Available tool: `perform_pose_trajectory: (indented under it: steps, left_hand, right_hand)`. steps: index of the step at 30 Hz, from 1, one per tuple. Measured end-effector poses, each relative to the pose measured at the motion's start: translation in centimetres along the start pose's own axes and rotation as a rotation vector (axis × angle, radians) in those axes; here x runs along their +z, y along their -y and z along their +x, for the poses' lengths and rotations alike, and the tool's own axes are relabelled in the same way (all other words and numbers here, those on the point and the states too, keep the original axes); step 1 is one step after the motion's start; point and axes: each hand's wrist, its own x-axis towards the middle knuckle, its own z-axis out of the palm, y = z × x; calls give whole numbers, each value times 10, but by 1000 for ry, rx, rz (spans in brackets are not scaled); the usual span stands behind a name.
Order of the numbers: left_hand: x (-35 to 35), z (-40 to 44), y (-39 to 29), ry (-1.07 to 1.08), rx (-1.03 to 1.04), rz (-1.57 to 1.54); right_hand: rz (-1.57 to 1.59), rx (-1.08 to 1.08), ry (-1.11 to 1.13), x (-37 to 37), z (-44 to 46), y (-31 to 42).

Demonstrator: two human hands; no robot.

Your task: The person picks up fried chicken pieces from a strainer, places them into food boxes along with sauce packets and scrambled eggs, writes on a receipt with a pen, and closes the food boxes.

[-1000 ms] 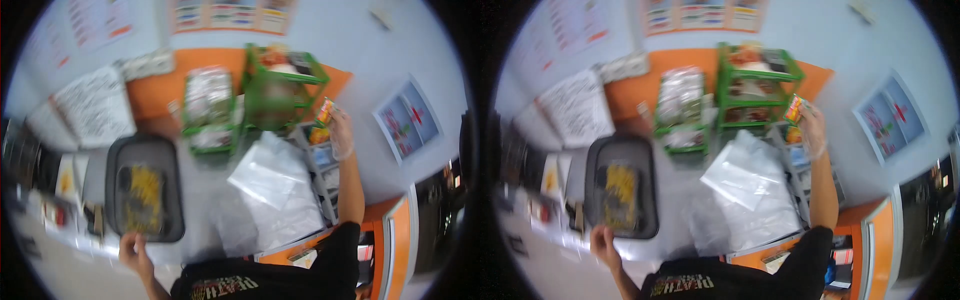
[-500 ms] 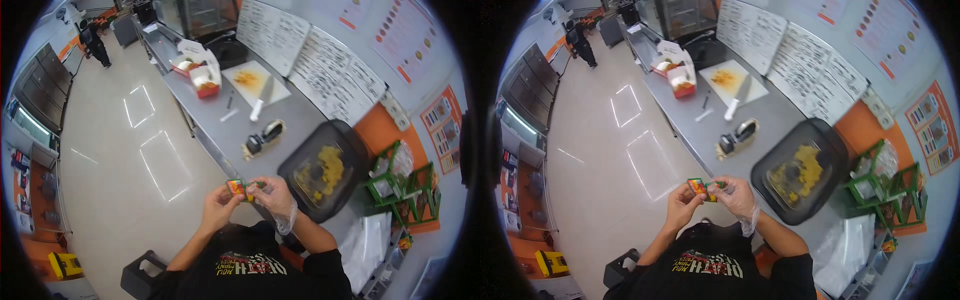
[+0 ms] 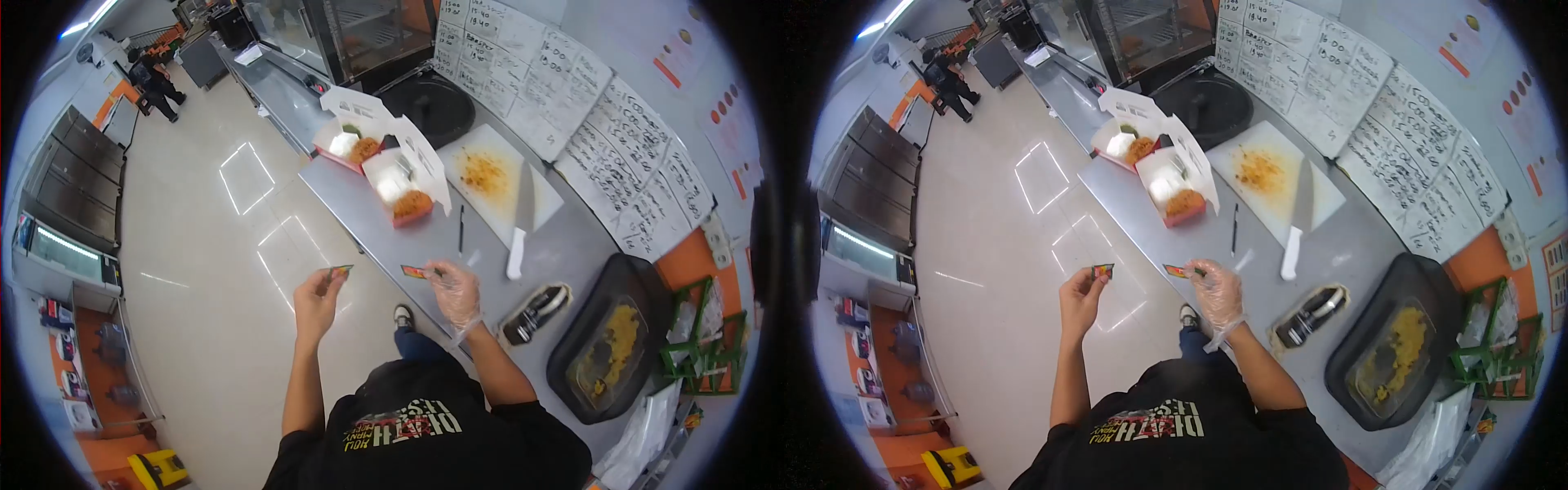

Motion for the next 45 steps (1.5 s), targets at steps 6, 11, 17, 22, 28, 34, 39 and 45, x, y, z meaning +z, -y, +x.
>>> perform_pose_trajectory:
  steps: [6, 11, 17, 22, 28, 34, 39, 45]
  left_hand:
    - [-33, 196, -4, -19, 367, 404]
    - [-2, 368, 8, 103, 675, 632]
    - [56, 504, 65, 520, 877, 960]
    - [58, 536, 70, 553, 1074, 792]
    - [51, 546, 83, 535, 1135, 633]
    - [-16, 488, 39, 491, 1052, 113]
    - [-14, 346, 48, 890, 1249, -520]
    - [48, 151, -31, 1066, 840, -1196]
  right_hand:
    - [-197, -268, -181, 77, 138, -15]
    - [-387, -152, -401, 117, 229, -64]
    - [-822, 220, -274, 142, 260, -79]
    - [-1296, 315, -266, 159, 258, -72]
    - [-1302, 137, -577, 173, 242, -66]
    - [-366, 203, -1184, 234, 176, 16]
    - [300, 112, -1377, 259, 81, 58]
    - [-8, -397, -1752, 198, -9, 158]
